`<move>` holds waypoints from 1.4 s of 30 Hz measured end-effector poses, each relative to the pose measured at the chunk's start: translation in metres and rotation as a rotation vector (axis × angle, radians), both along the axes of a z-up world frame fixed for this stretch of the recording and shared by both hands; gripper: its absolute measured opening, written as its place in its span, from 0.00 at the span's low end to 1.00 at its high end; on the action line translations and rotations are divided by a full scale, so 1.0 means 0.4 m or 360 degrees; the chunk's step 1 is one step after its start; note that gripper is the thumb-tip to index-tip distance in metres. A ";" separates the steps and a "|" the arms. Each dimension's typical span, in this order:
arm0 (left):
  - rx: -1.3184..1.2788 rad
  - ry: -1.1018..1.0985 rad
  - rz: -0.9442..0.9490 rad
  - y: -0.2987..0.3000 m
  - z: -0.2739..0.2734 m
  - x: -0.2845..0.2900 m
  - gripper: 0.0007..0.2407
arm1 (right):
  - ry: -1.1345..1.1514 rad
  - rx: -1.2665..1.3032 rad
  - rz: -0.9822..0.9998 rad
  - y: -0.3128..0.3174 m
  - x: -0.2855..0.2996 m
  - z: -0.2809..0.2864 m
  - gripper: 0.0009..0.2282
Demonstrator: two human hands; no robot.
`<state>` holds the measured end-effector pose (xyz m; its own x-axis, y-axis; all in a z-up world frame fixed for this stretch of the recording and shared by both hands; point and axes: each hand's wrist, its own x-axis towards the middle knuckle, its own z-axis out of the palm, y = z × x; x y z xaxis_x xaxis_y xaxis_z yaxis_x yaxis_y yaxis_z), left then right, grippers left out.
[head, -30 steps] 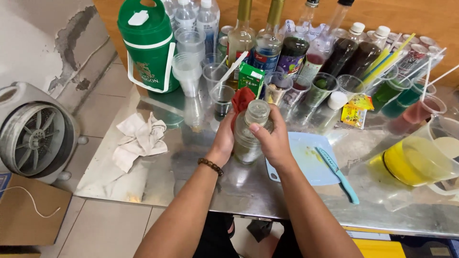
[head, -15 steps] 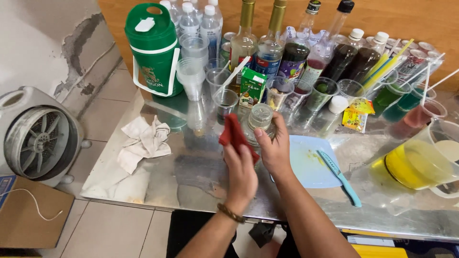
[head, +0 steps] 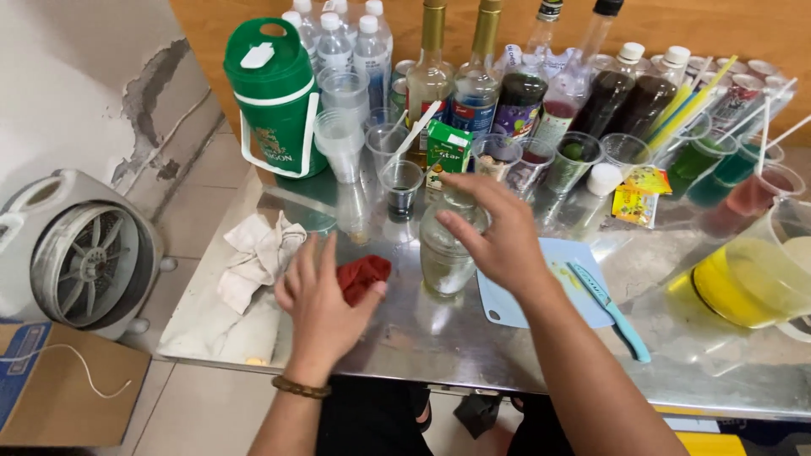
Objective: The person prepares a mixed drink by pouring a yellow liquid from a bottle into a shaker, adding ice, and scooping a dark liquid into the shaker. They shake the mixture, add more dark liquid, shake again, rinse the shaker with water, and shake once more.
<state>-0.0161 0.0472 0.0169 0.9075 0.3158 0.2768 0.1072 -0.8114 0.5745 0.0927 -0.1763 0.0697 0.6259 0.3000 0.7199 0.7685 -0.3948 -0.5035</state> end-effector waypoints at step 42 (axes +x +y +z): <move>-0.1752 0.0102 -0.1718 -0.236 0.087 0.182 0.34 | 0.0861 0.0484 0.0792 -0.148 -0.047 0.142 0.50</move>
